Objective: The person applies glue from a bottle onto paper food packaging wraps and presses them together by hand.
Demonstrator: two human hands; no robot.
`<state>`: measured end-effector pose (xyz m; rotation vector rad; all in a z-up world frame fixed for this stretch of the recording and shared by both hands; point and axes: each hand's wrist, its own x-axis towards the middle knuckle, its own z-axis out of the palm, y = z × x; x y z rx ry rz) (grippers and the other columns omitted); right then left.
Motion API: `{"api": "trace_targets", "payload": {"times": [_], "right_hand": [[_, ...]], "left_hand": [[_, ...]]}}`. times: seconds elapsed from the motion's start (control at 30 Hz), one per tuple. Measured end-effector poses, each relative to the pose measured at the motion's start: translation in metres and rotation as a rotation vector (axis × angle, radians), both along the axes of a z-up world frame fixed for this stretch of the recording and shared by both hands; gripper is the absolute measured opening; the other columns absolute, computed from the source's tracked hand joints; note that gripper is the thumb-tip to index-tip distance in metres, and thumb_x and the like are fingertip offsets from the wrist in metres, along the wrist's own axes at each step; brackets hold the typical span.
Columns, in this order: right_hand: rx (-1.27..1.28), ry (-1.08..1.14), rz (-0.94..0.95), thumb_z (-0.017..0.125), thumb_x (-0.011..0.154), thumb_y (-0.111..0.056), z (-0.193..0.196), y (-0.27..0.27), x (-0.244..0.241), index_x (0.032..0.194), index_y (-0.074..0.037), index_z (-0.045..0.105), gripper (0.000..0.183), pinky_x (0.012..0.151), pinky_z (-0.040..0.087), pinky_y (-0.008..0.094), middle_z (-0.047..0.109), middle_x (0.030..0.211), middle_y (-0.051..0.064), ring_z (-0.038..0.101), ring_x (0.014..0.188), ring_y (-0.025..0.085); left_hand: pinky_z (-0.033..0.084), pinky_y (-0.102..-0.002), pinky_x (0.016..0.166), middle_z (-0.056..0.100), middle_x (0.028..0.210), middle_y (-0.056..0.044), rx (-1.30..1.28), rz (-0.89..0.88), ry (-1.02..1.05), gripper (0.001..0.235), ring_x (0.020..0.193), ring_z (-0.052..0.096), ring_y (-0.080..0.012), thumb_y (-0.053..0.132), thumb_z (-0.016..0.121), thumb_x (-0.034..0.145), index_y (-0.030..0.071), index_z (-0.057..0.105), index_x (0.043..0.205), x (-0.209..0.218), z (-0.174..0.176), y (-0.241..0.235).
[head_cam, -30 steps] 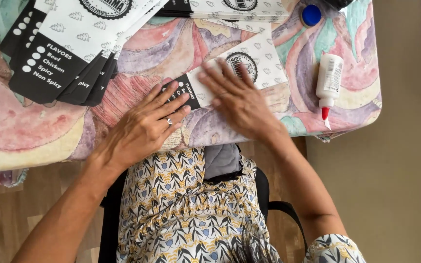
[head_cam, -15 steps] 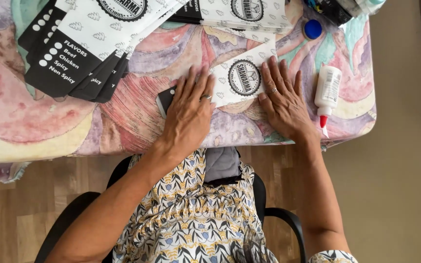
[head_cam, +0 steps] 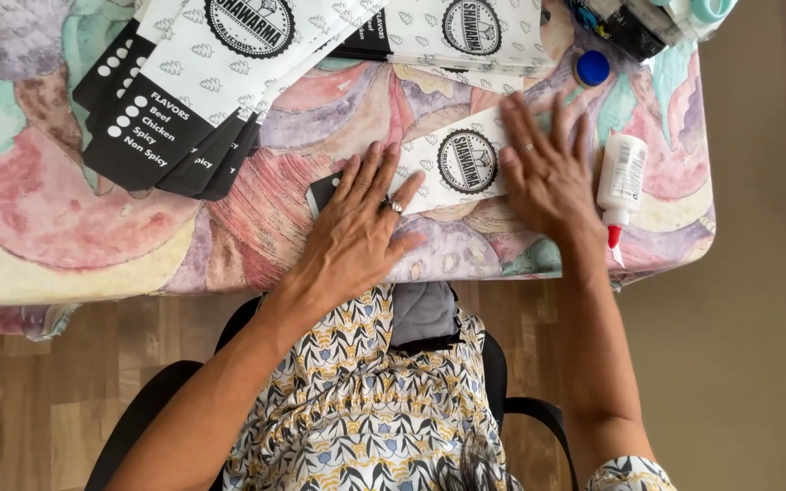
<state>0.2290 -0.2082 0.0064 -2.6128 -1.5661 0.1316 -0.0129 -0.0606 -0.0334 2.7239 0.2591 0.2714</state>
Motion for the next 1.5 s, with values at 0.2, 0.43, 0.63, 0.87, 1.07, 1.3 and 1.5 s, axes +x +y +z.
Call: {"api": "trace_targets", "payload": {"times": [0.2, 0.43, 0.63, 0.87, 1.07, 1.3, 1.5], "right_hand": [[0.383, -0.267, -0.045, 0.054, 0.113, -0.023, 0.006, 0.021, 0.035, 0.126, 0.004, 0.066, 0.032, 0.093, 0.047, 0.053, 0.056, 0.123, 0.021, 0.046, 0.116, 0.037], [0.343, -0.067, 0.346, 0.063, 0.106, -0.002, 0.003, 0.096, 0.048, 0.147, 0.006, 0.055, 0.042, 0.120, 0.021, 0.062, 0.046, 0.155, 0.028, 0.032, 0.147, 0.045], [0.454, -0.258, 0.423, 0.055, 0.110, 0.001, -0.006, 0.064, 0.018, 0.123, -0.001, 0.075, 0.024, 0.103, 0.049, 0.061, 0.073, 0.127, 0.022, 0.057, 0.130, 0.049], [0.470, -0.043, 0.411, 0.056, 0.097, 0.016, -0.006, -0.024, -0.047, 0.111, 0.001, 0.073, 0.027, 0.117, 0.049, 0.048, 0.063, 0.137, 0.029, 0.056, 0.134, 0.044], [0.432, -0.191, -0.326, 0.077, 0.102, -0.018, -0.004, -0.105, 0.055, 0.131, 0.008, 0.064, 0.041, 0.094, 0.046, 0.051, 0.069, 0.115, 0.023, 0.055, 0.117, 0.039], [0.613, 0.707, -0.891, 0.080, 0.084, -0.019, 0.041, -0.103, 0.028, 0.108, -0.004, 0.075, 0.029, 0.058, 0.059, 0.029, 0.070, 0.086, 0.003, 0.069, 0.074, 0.017], [1.332, 0.964, -0.616, 0.079, 0.081, 0.006, 0.024, -0.121, 0.019, 0.111, 0.001, 0.055, 0.039, 0.077, 0.073, 0.056, 0.064, 0.098, 0.016, 0.070, 0.098, 0.034]], "left_hand": [[0.006, -0.066, 0.124, 0.016, 0.167, -0.028, 0.329, -0.027, -0.082, 0.096, 0.156, 0.010, -0.0393, 0.073, 0.074, 0.071, 0.015, 0.053, 0.144, -0.022, 0.013, -0.024], [0.069, -0.035, 0.067, 0.073, 0.086, -0.015, 0.015, -0.012, 0.080, 0.009, 0.091, 0.069, -0.0317, -0.001, 0.072, 0.091, -0.003, 0.073, 0.082, -0.053, 0.072, -0.016], [0.033, -0.017, 0.033, 0.069, 0.135, -0.023, -0.220, 0.389, -0.378, 0.016, 0.041, 0.045, -0.0064, -0.004, 0.077, 0.096, -0.009, 0.067, 0.083, -0.067, 0.106, 0.100], [0.054, -0.051, 0.081, 0.066, 0.118, -0.016, 0.571, 0.688, -0.327, 0.044, 0.105, 0.059, -0.0338, 0.016, 0.104, 0.088, 0.001, 0.076, 0.118, -0.042, 0.041, 0.178], [0.068, -0.038, 0.081, 0.065, 0.112, -0.025, 0.241, 0.253, -0.330, 0.012, 0.100, 0.065, -0.0356, -0.014, 0.069, 0.089, -0.005, 0.064, 0.085, -0.013, 0.074, 0.067], [0.055, -0.045, 0.100, 0.068, 0.130, -0.024, 0.060, -0.063, -0.168, 0.019, 0.120, 0.065, -0.0371, 0.016, 0.080, 0.086, 0.005, 0.077, 0.101, 0.013, 0.006, 0.043], [0.059, -0.030, 0.046, 0.078, 0.091, -0.019, -0.008, -0.049, -0.219, 0.024, 0.074, 0.075, -0.0247, 0.007, 0.077, 0.098, 0.001, 0.070, 0.076, 0.019, 0.013, 0.055]]}}
